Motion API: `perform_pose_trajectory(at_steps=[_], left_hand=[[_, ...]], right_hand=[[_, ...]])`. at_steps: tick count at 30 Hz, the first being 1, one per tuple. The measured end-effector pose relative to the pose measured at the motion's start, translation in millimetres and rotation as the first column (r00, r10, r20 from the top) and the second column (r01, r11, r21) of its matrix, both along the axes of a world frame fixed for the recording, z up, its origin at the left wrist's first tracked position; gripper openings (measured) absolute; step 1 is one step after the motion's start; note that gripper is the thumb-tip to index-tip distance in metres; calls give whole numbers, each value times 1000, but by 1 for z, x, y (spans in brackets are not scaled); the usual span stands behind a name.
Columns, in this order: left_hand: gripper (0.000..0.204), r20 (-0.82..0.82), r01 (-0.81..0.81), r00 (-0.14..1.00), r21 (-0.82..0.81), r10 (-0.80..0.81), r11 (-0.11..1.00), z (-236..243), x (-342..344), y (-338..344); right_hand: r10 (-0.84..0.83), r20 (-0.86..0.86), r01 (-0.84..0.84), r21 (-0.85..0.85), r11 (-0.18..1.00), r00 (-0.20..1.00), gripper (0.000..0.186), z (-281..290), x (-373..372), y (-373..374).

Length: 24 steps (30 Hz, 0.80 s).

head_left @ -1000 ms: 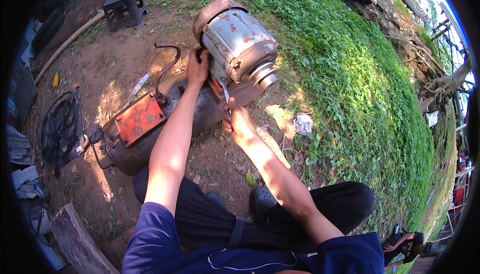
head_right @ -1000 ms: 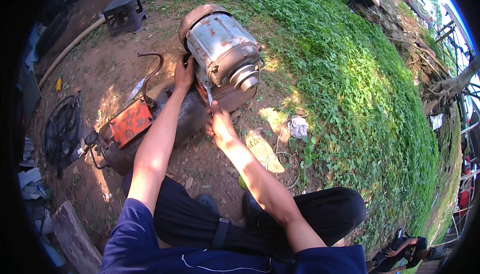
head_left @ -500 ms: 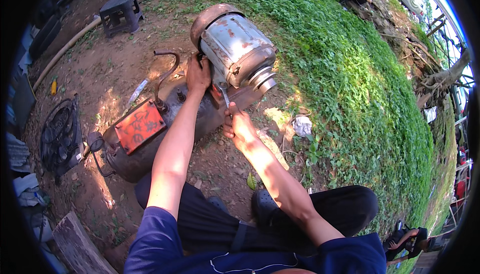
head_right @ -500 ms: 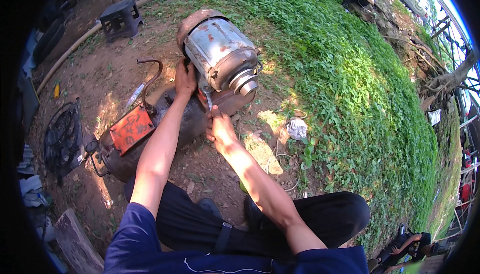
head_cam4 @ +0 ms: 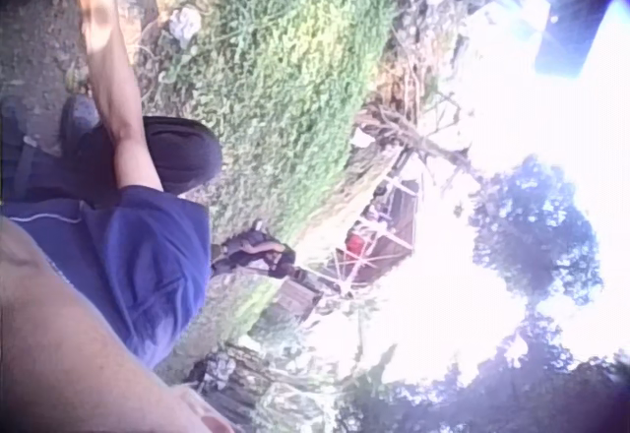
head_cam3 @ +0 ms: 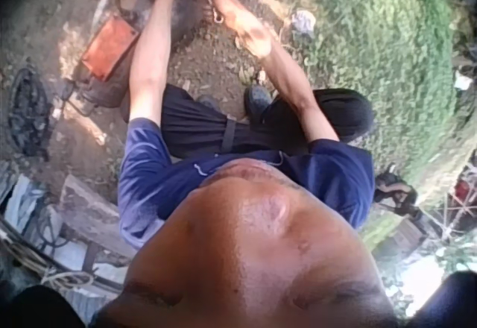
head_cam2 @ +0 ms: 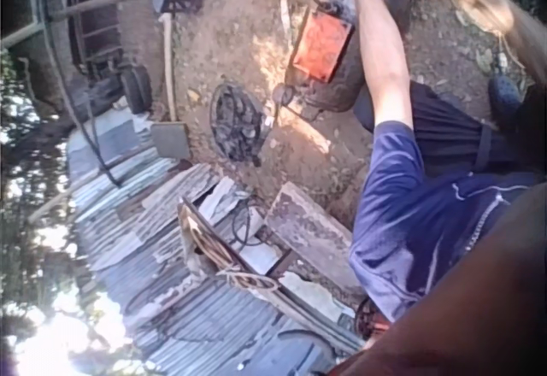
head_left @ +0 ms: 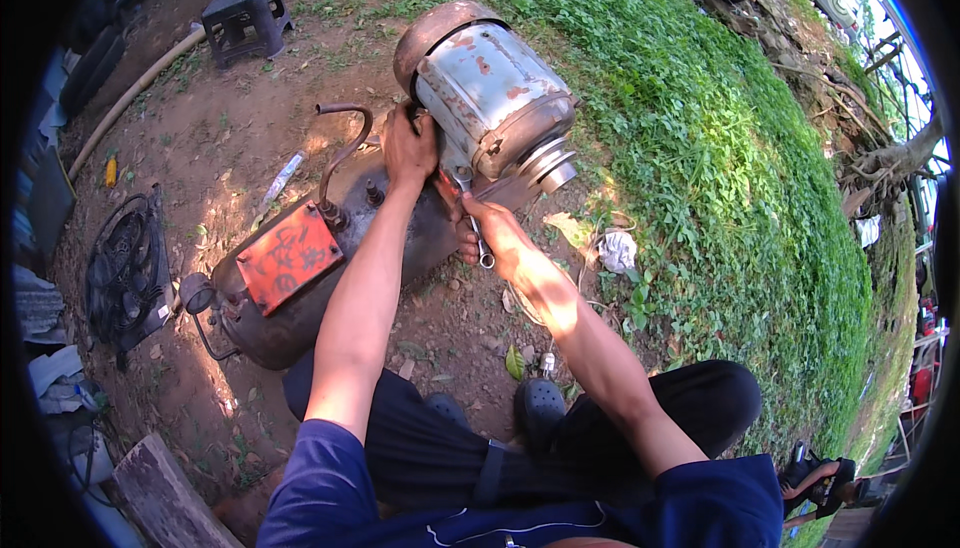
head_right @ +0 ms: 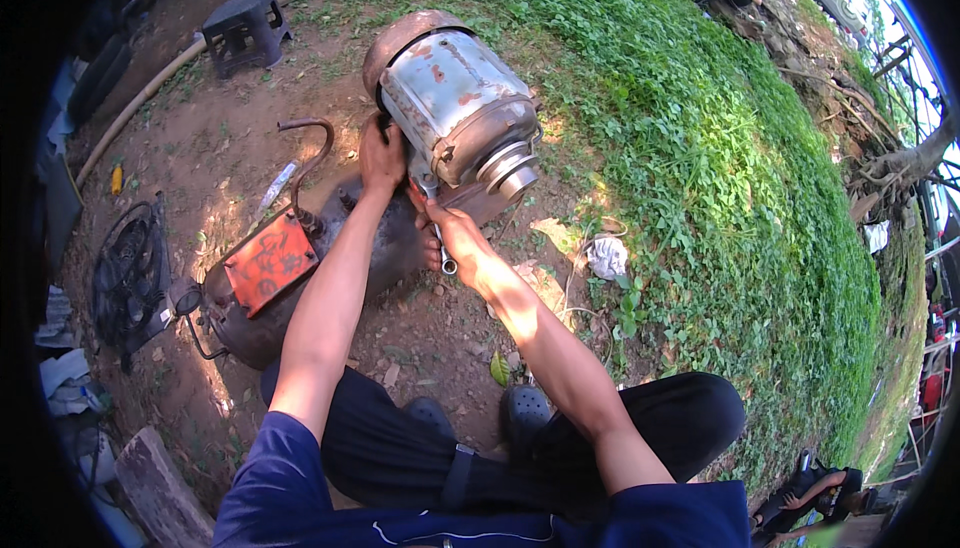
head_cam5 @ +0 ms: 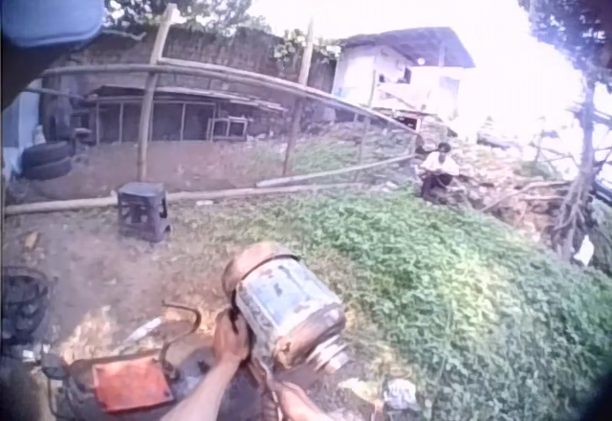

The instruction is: The person works on an air compressor motor by removing and reinstalling mounting bolts using an open-end wrench and handling small mechanical components.

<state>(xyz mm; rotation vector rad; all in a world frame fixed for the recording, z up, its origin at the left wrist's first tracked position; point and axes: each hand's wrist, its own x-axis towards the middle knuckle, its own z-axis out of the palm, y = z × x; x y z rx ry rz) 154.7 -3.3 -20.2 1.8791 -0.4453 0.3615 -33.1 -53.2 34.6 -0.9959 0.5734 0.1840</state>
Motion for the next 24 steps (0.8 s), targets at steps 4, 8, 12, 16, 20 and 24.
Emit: perform_pose_trajectory(at_steps=[4, 8, 12, 16, 20, 24], left_hand=[[41, 16, -9, 1000, -5, 9, 1000, 0, -4, -6], [41, 16, 3, 1000, -18, -3, 1000, 2, -1, -6], [40, 30, -9, 1000, -1, 9, 1000, 0, 0, -4], [41, 22, -20, 1000, 7, 20, 1000, 2, 0, -1], [41, 24, -14, 1000, 10, 14, 1000, 3, -7, -3], [41, 37, -34, 999, 21, 33, 999, -3, -7, -3]], right_hand=[[-53, 95, 38, 154, 987, 994, 29, 0, -4, -1], [-95, 135, 66, 205, 977, 986, 27, -4, -3, -2], [-131, 97, 119, 123, 985, 987, 28, -4, -3, 5], [-188, 84, 175, 143, 974, 979, 27, -6, 2, 15], [-343, 73, 330, 144, 933, 937, 27, -9, 3, 34], [-475, 93, 461, 143, 876, 875, 27, -22, 12, 58]])
